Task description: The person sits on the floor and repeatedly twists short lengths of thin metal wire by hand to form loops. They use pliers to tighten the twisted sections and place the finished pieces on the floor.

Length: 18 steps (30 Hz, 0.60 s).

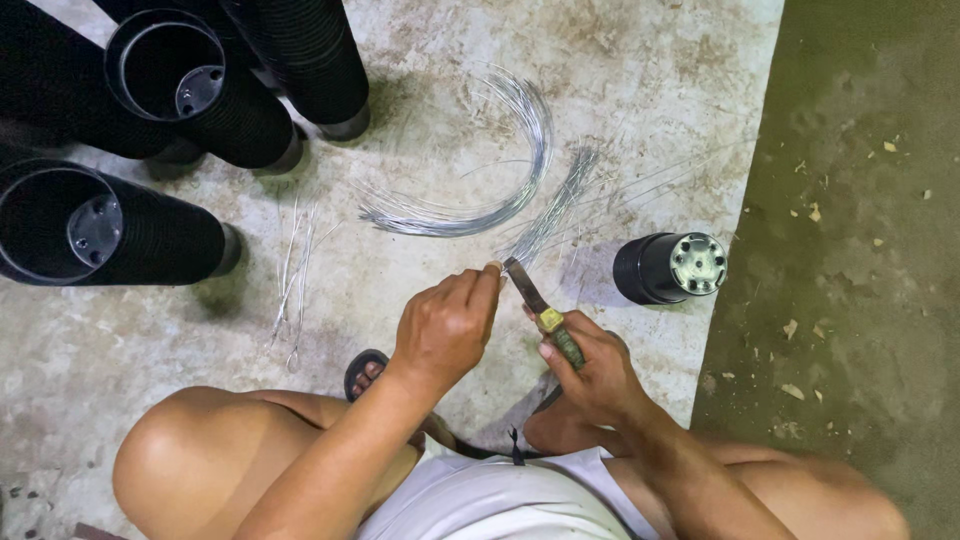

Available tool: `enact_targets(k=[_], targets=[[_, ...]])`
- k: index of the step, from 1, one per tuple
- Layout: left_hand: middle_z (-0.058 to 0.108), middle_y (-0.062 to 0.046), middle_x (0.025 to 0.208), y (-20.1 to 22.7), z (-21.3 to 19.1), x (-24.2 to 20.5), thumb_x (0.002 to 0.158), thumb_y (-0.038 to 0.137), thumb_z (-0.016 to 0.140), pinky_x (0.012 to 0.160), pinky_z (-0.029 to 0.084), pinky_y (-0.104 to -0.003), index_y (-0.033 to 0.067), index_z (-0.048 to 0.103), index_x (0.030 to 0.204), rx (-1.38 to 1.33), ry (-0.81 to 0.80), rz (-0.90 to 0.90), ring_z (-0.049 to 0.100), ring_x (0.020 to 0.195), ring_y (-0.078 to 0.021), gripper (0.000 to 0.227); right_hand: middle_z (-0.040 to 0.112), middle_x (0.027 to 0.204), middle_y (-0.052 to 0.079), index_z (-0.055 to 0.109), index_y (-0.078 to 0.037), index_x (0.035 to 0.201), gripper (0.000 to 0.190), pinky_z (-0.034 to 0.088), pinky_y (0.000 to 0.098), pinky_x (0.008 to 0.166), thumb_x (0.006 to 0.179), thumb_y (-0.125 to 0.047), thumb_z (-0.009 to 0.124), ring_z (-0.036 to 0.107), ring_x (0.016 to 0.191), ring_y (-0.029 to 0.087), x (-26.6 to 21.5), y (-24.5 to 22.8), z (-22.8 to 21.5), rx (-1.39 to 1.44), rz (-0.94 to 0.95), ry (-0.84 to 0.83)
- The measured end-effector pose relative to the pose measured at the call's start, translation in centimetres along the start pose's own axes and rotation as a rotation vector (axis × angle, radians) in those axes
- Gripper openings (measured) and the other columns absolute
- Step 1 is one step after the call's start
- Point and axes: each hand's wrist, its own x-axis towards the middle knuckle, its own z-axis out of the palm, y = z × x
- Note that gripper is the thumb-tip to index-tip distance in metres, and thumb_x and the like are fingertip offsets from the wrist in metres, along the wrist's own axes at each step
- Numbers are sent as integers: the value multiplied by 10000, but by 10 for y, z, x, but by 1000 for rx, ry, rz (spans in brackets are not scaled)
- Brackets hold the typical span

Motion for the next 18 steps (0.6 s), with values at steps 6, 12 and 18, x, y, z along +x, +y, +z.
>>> enact_targets(k=[6,12,18], targets=[[672,-128,762,-2,9,-3,907,46,673,563,533,-398,-15,682,1091,-51,-14,-52,687,661,-296,194,663,967,122,703,-23,1052,146,538,359,730,942,-112,669,686,831,269,0,-8,2,0,30,-8],[692,-146,798,-3,7,-3,915,42,658,594,541,-410,9,658,1038,-201,3,-87,695,697,-321,128,635,918,119,674,-66,1296,374,524,362,701,934,-81,583,652,756,268,1,-21,-2,45,144,-47],[692,-124,710,0,2,2,960,72,631,576,530,-410,35,657,973,-367,-68,-224,703,644,-316,47,659,961,120,698,-45,1177,253,534,372,730,942,-109,633,678,820,276,2,-9,1,4,-19,-13]])
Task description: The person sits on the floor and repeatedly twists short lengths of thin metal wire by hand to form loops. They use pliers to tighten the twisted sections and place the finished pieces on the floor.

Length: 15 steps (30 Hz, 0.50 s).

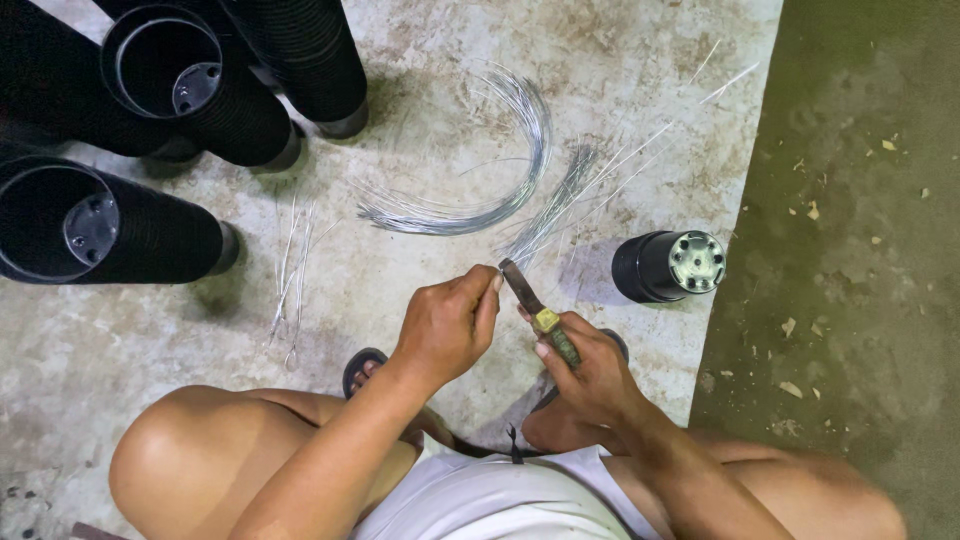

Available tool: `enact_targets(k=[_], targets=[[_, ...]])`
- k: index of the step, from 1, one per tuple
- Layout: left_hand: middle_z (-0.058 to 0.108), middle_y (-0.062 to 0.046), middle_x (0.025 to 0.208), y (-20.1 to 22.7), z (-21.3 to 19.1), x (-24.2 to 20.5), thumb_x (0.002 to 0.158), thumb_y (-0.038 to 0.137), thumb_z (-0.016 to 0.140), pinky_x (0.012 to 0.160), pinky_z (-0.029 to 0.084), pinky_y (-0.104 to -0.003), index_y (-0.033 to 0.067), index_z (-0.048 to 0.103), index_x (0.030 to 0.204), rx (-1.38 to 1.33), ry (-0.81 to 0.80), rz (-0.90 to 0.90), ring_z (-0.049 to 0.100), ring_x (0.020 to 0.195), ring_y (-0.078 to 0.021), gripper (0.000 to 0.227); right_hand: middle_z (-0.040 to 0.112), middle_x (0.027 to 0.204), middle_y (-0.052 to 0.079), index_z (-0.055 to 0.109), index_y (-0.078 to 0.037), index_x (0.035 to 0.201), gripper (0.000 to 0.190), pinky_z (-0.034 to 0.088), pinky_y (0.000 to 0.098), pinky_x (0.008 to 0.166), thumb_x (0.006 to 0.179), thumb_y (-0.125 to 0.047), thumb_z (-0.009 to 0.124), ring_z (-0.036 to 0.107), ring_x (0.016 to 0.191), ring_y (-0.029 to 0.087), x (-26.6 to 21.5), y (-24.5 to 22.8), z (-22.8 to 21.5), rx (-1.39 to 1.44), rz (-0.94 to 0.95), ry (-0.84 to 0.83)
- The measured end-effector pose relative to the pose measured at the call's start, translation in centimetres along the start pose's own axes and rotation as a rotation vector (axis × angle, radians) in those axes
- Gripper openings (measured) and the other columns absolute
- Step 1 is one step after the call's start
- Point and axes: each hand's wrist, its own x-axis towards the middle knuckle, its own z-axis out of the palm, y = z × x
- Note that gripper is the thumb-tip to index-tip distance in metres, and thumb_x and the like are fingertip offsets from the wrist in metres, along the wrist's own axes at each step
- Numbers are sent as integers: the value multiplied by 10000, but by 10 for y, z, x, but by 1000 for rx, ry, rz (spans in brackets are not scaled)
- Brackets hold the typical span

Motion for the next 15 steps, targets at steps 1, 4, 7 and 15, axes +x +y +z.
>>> enact_targets(k=[1,4,7,15], targets=[[692,-109,678,1,-1,1,977,82,624,571,533,-401,42,660,959,-50,-19,-42,711,630,-304,57,654,944,123,700,-47,1184,261,533,373,723,941,-112,632,673,810,282,-1,3,0,-8,16,-4],[697,-99,663,5,-6,2,982,101,609,537,535,-358,31,676,967,-186,-43,-147,723,588,-258,98,647,918,124,705,-51,1166,246,531,374,705,941,-124,639,666,787,285,-3,9,1,-31,37,-13],[700,-87,639,5,-9,5,995,122,598,524,533,-327,23,689,978,-249,-100,-223,708,539,-196,135,644,906,112,709,-57,1136,216,526,366,688,941,-134,655,657,754,268,-1,10,-1,-49,40,-24],[700,-63,707,-16,3,2,1037,142,516,585,582,-250,-4,668,1030,-673,-242,-495,679,610,-104,211,654,899,84,698,-90,1245,323,528,339,668,931,-128,633,649,709,213,4,0,-3,10,45,-38]])
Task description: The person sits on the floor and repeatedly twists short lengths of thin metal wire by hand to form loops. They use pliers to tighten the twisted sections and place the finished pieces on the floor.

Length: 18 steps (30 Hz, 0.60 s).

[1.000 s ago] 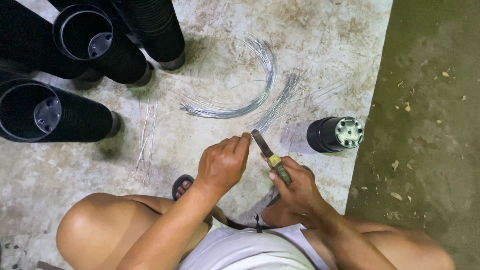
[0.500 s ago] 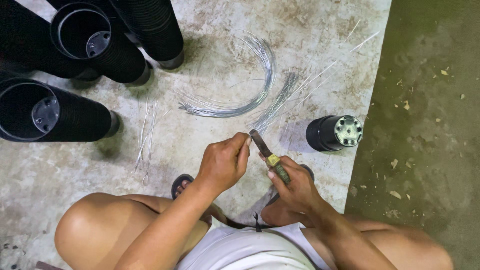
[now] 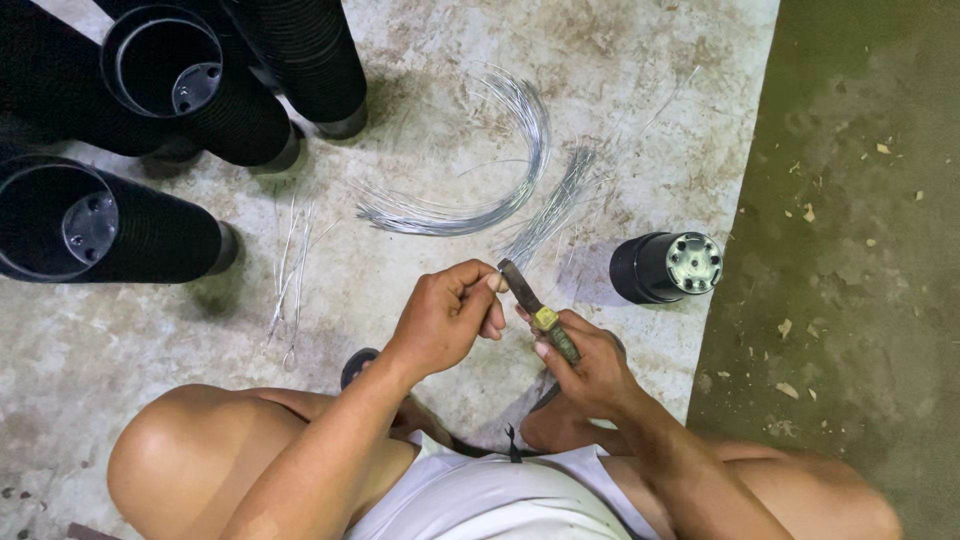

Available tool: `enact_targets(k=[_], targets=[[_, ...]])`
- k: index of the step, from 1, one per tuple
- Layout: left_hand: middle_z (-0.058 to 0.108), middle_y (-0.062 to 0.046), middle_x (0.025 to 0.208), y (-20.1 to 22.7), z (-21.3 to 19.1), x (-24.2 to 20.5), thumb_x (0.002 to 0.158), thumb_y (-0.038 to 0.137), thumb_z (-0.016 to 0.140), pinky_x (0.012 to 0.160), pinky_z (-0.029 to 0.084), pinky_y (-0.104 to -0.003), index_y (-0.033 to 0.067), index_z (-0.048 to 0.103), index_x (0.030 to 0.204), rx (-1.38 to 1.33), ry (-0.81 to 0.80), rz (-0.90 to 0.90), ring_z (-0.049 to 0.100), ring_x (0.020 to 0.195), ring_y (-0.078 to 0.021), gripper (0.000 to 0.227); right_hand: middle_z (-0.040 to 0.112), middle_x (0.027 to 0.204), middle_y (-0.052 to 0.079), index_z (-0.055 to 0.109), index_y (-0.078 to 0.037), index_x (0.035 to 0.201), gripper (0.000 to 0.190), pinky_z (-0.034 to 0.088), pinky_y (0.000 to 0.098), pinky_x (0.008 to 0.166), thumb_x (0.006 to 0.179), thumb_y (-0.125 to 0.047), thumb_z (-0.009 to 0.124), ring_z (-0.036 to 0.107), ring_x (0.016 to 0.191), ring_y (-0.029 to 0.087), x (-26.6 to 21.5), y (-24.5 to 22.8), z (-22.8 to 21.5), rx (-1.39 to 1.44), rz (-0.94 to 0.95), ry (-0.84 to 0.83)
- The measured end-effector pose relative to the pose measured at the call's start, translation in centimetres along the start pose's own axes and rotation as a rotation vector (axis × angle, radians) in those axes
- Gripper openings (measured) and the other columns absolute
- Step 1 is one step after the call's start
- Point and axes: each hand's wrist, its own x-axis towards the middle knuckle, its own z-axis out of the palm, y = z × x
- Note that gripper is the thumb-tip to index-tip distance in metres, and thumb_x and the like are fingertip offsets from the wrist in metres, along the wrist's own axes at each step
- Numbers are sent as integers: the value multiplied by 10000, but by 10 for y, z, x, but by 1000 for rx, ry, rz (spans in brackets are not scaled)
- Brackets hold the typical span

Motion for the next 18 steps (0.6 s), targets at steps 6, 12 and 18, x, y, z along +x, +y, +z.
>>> enact_targets(k=[6,12,18], targets=[[685,-70,722,-28,-1,13,1082,192,479,583,569,-268,-13,647,1056,-219,-77,-11,672,597,-130,266,688,1001,70,691,-48,1241,288,546,324,804,984,-154,620,691,885,187,2,12,-3,56,-53,-65],[694,-86,754,-39,1,17,1078,197,501,611,595,-284,-22,654,1110,-232,-24,19,696,634,-146,269,713,1047,54,635,-86,1292,359,523,294,810,975,-252,608,642,919,98,3,61,1,337,289,-73],[697,-83,771,-37,-3,15,1064,213,523,627,587,-287,14,658,1249,-399,-106,-57,691,650,-153,304,616,758,79,678,-39,1001,313,445,383,656,968,-350,689,547,698,193,18,165,-17,-42,591,428]])
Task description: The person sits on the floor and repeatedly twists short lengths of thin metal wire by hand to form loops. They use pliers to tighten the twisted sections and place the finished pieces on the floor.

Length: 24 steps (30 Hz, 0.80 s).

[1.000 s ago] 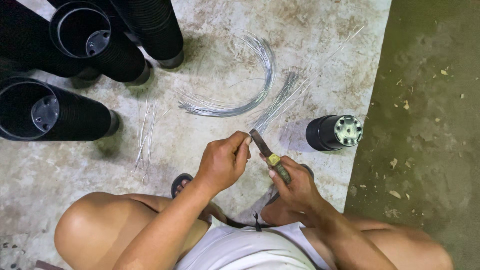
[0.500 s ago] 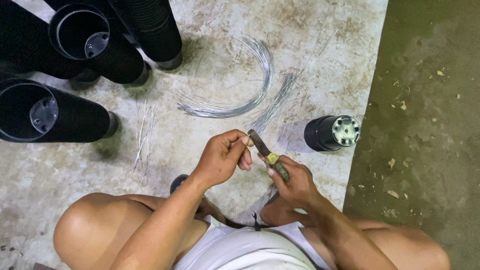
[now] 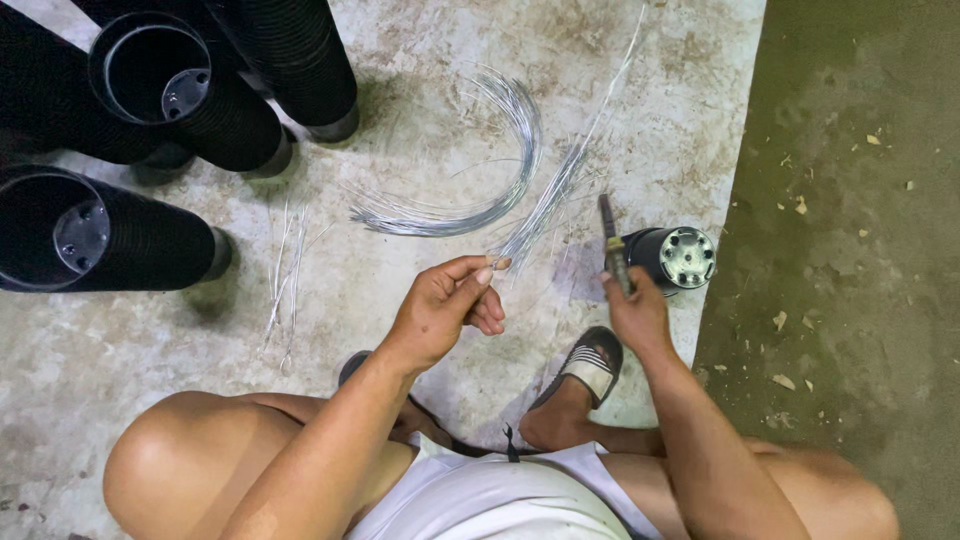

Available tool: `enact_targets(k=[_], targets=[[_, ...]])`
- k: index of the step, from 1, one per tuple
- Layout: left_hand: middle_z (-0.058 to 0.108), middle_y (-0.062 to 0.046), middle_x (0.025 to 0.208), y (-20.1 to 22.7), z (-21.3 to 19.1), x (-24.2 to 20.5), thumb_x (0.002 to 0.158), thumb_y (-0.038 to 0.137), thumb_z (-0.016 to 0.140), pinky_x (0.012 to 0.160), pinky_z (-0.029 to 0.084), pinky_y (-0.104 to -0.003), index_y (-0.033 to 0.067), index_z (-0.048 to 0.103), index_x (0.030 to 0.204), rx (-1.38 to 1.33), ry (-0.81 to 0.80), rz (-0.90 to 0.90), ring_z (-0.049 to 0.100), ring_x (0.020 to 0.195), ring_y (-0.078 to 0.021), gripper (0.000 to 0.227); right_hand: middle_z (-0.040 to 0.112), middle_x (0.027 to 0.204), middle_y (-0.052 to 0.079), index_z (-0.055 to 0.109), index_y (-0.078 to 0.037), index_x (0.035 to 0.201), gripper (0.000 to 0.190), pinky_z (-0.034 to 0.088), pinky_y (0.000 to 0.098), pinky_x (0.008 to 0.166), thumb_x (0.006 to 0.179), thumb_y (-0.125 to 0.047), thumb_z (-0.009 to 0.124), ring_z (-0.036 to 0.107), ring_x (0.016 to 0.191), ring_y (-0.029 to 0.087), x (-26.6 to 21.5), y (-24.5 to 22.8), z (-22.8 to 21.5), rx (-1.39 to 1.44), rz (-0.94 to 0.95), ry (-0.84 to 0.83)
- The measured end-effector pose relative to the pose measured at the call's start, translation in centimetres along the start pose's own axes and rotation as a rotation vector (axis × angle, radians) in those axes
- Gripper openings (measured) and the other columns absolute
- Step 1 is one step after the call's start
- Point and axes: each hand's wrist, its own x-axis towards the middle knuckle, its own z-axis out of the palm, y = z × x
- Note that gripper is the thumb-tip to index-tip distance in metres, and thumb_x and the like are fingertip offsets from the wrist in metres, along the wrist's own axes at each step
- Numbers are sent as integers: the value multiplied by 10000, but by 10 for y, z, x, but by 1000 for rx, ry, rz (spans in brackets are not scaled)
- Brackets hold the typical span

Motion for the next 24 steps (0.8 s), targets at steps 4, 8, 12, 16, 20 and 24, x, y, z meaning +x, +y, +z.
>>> enact_targets(k=[4,8,12,16,20,24], targets=[[693,-77,791,1,1,-4,1067,221,542,640,564,-274,45,632,1310,-170,-74,-50,682,675,-147,313,607,1042,225,623,-22,1112,345,492,501,835,955,-304,745,612,941,396,47,58,-17,-358,-206,361],[701,-89,856,-5,2,-2,1066,221,546,669,578,-278,29,614,1290,-174,-64,-67,705,717,-158,303,523,1217,278,591,-34,1203,427,452,587,913,919,-304,760,549,1110,490,68,105,-25,-421,-60,481],[707,-103,900,-10,3,2,1060,203,563,689,587,-285,17,615,1266,-158,-53,-40,711,746,-162,282,489,1255,288,570,-29,1275,491,415,612,962,932,-314,776,494,1181,502,75,125,-28,-419,-39,511],[731,-114,948,-15,6,4,1046,173,572,699,590,-287,11,617,1251,-86,-13,-24,721,770,-168,265,485,1303,278,585,-56,1279,465,394,596,1026,941,-315,771,470,1227,496,71,116,-32,-410,-9,459],[751,-127,992,-19,8,5,1034,133,582,702,598,-290,-2,623,1209,40,59,13,731,787,-166,225,526,1329,265,613,-27,1319,564,373,572,1021,869,-297,821,480,1249,455,50,63,-34,-514,-334,569],[750,-113,973,-30,13,7,1023,106,572,707,595,-286,-3,617,1192,93,65,-11,732,799,-155,206,729,1109,78,670,-25,1291,335,541,312,849,981,-150,647,658,932,156,22,-10,-12,345,-341,-225]])
